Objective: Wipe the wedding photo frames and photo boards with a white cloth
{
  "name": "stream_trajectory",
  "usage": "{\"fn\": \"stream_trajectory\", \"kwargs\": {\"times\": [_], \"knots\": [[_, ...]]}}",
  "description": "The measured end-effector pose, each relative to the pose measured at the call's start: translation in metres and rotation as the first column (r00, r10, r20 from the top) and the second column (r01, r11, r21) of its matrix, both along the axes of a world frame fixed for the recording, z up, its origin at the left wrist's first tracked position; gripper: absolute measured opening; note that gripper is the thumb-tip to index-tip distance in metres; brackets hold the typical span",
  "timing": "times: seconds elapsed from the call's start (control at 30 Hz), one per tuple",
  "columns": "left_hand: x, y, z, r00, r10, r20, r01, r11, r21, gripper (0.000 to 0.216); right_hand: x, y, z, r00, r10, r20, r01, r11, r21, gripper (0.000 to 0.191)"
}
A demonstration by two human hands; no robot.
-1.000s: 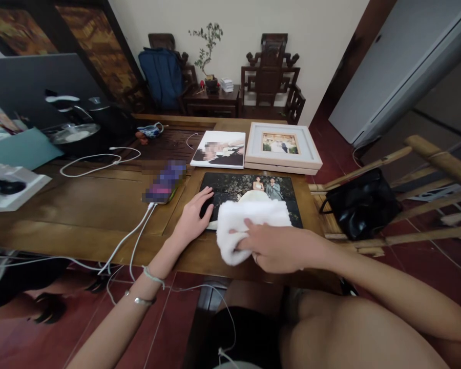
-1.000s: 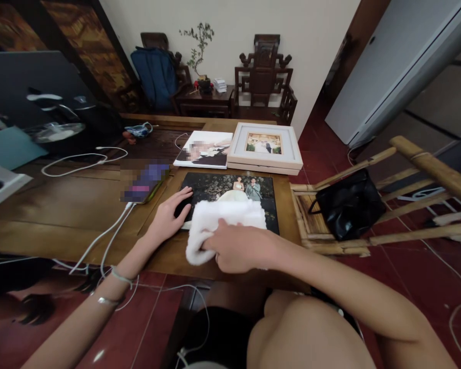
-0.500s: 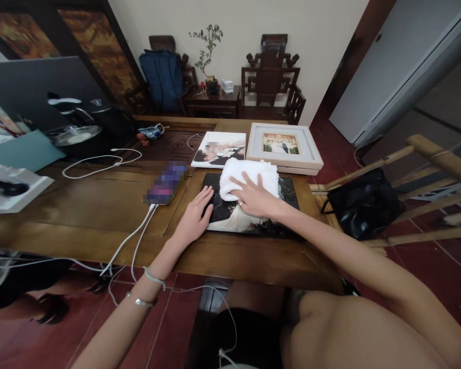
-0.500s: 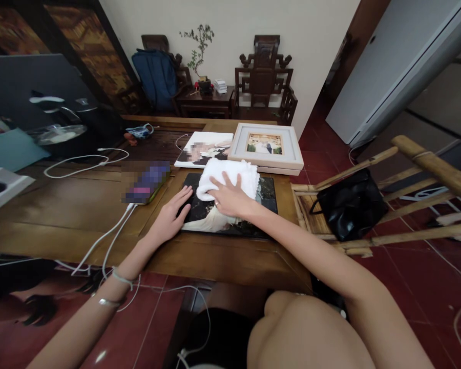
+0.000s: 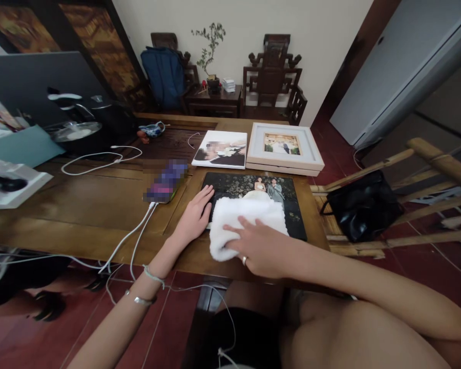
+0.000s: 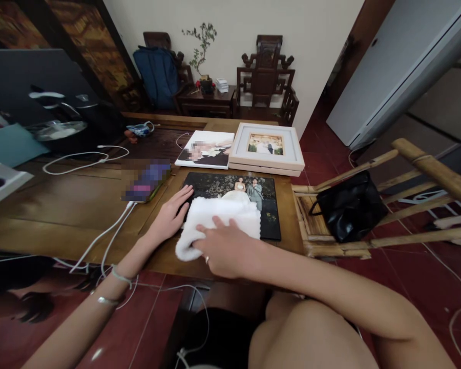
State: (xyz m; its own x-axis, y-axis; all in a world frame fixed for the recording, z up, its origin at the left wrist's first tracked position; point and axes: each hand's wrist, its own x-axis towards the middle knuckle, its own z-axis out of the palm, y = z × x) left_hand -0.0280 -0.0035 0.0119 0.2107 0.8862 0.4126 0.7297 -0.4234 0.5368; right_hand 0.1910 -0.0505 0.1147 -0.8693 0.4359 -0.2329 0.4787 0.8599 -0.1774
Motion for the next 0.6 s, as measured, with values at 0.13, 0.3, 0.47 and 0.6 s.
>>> {"fn": "stream_trajectory", "kwargs": {"times": [0.13,0.3,0.47,0.6], "knots": [[-0.001,0.001,-0.002,1.0,-0.004,0.002,0.004,1.0,-0.001,0.044,-0.006,0.043,-0.014,0.993,-0.1,-0.059,0.108,0.983,0.149,0.042],[0.001,-0.002,0.004,0.998,-0.01,0.061,0.01,1.0,0.002,0.045,-0.016,0.096,-0.043,0.973,-0.176,-0.149,0.209,0.946,0.249,0.044],[-0.002,-0.004,0.01,0.932,0.022,0.362,-0.023,1.0,-0.002,0.052,-0.036,0.096,-0.054,0.985,-0.099,-0.143,0.143,0.929,0.34,0.046],[-0.005,0.0,0.007,0.748,0.05,0.662,-0.021,0.998,-0.052,0.062,-0.046,0.068,-0.052,0.977,0.169,-0.129,-0.109,0.919,0.379,0.039]]}}
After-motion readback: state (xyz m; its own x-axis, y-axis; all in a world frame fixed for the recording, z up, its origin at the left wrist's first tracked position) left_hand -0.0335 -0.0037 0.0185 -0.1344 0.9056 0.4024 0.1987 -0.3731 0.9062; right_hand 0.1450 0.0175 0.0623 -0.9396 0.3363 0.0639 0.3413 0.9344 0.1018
